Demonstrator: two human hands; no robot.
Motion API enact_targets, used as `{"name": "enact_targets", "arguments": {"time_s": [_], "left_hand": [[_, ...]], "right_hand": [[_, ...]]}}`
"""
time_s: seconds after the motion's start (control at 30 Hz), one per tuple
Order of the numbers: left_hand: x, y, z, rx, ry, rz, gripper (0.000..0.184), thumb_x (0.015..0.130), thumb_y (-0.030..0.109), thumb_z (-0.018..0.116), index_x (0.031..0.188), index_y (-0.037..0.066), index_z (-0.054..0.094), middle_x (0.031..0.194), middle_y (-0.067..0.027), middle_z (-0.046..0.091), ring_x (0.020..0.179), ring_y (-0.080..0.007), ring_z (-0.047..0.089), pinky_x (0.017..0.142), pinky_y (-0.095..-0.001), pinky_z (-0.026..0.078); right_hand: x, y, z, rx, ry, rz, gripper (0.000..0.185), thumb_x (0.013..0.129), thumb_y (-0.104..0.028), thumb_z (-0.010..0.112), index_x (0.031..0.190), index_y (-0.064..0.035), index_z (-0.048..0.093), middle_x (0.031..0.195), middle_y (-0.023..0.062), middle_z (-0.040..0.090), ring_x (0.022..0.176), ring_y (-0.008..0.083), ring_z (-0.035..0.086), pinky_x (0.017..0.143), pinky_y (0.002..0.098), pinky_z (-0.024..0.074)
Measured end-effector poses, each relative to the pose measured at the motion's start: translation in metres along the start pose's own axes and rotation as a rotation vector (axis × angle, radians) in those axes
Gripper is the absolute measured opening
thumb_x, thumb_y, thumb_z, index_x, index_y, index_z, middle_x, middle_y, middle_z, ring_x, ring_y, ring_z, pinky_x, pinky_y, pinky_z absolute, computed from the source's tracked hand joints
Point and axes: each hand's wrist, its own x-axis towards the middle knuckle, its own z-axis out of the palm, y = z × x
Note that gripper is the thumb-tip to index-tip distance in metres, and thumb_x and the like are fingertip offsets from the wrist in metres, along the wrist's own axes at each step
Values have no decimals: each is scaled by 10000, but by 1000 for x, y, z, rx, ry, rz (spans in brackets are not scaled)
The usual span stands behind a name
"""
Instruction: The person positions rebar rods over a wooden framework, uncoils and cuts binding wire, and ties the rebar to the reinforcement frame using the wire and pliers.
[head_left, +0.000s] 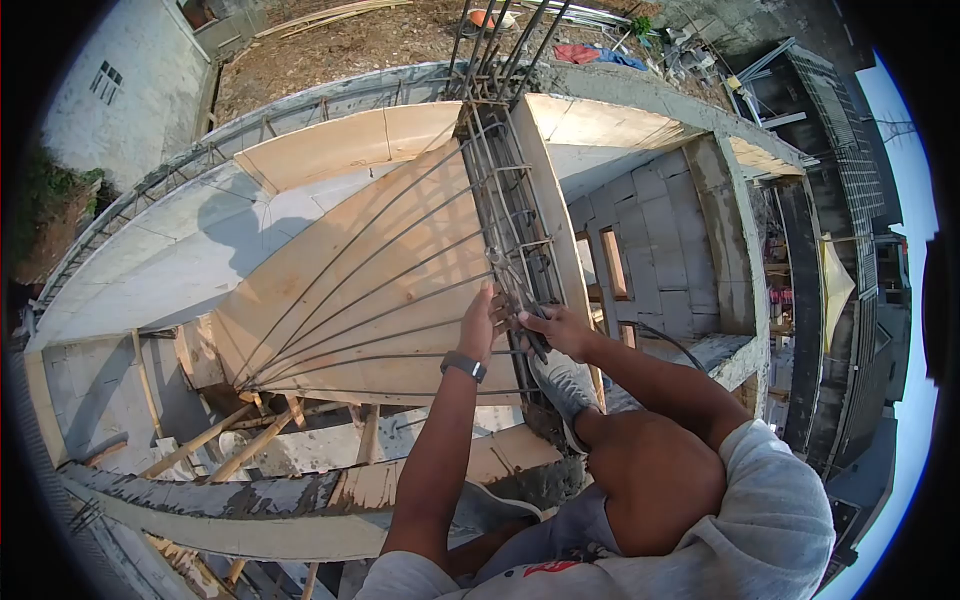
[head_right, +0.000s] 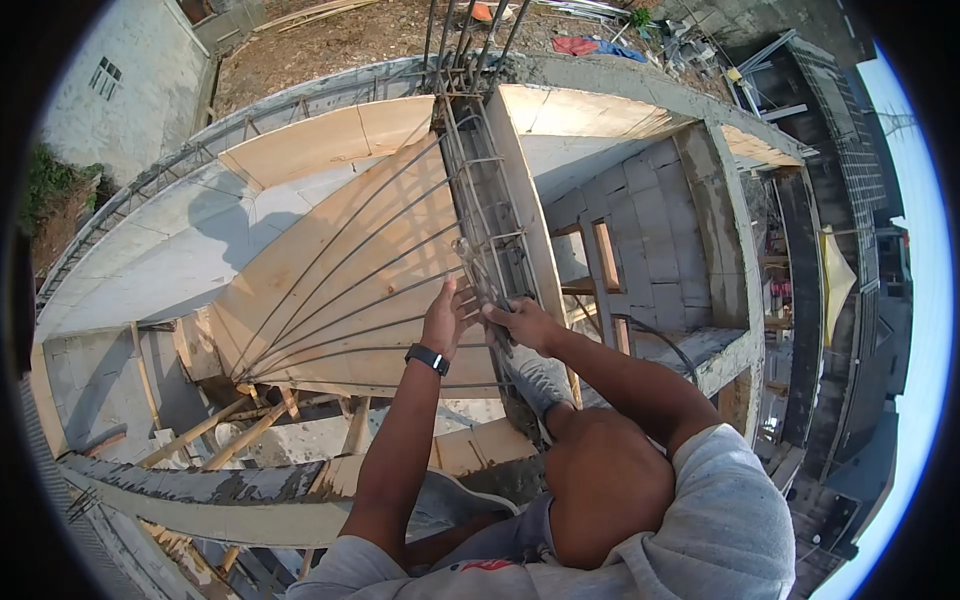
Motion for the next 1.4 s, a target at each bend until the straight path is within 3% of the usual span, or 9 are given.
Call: {"name": "enact_targets", "arguments": {"time_s": [0.07,0.43,0.63,0.83,0.97,1.03,1.17,1.27,1.4], "left_hand": [[-2,19,23,-118,-27,21,535,995,496,506,1305,61,502,1207,-117,638,1086,-217,621,855,-371,520],[-5,141,145,201,-353,173,310,931,363,667,1130,127,644,1023,-38,675,906,-170,639,783,-346,526],[-14,180,175,-241,-706,230,463,917,363,673,1277,94,566,1175,-82,651,1039,-227,638,864,-392,542],[-13,176,136,487,-13,399,409,916,355,655,1208,69,645,1146,-92,671,1024,-231,648,823,-356,507],[1,166,66,1120,266,660,612,848,408,710,1253,-39,608,1242,-230,639,1158,-340,616,974,-392,481],[-5,151,39,1263,355,611,660,828,416,718,1270,-57,589,1260,-267,619,1184,-372,599,1003,-394,469],[-21,107,25,1597,392,385,675,833,440,699,1277,-55,580,1257,-269,618,1177,-380,604,995,-405,478],[-16,55,15,1569,156,174,670,841,466,709,1265,-39,589,1231,-278,627,1146,-358,627,974,-397,486],[-36,-14,60,1717,-17,124,641,887,438,687,1296,-36,549,1170,-220,676,1053,-300,670,904,-350,510]], "right_hand": [[-14,0,7,-166,-86,-88,444,999,-442,525,863,-45,671,754,40,688,631,126,601,516,281,444],[-85,-102,-11,297,52,-326,546,1009,-291,548,1487,-89,380,1168,126,639,963,247,672,831,399,573],[-158,-124,-27,132,-35,-337,616,1036,-355,480,1548,-87,266,1154,124,645,931,198,657,786,332,540],[-121,-97,-14,312,-81,-407,608,1052,-414,418,1538,-72,286,1147,112,659,881,166,638,754,306,497],[-83,-45,-29,133,35,-320,478,1051,-393,422,1301,1,525,939,146,689,775,196,635,721,395,506],[-87,-31,-26,-465,311,-239,482,1017,-401,454,1143,54,555,873,241,670,783,327,671,722,454,504],[-52,70,-15,-563,434,-324,498,963,-384,504,1086,96,553,910,331,642,911,535,601,832,534,486],[-57,96,-5,-492,335,-115,417,989,-332,509,1093,68,572,920,276,673,895,440,663,802,489,523],[-56,121,-19,419,-115,-10,278,1019,-275,535,1137,-28,587,939,125,692,872,190,679,723,367,548]]}}
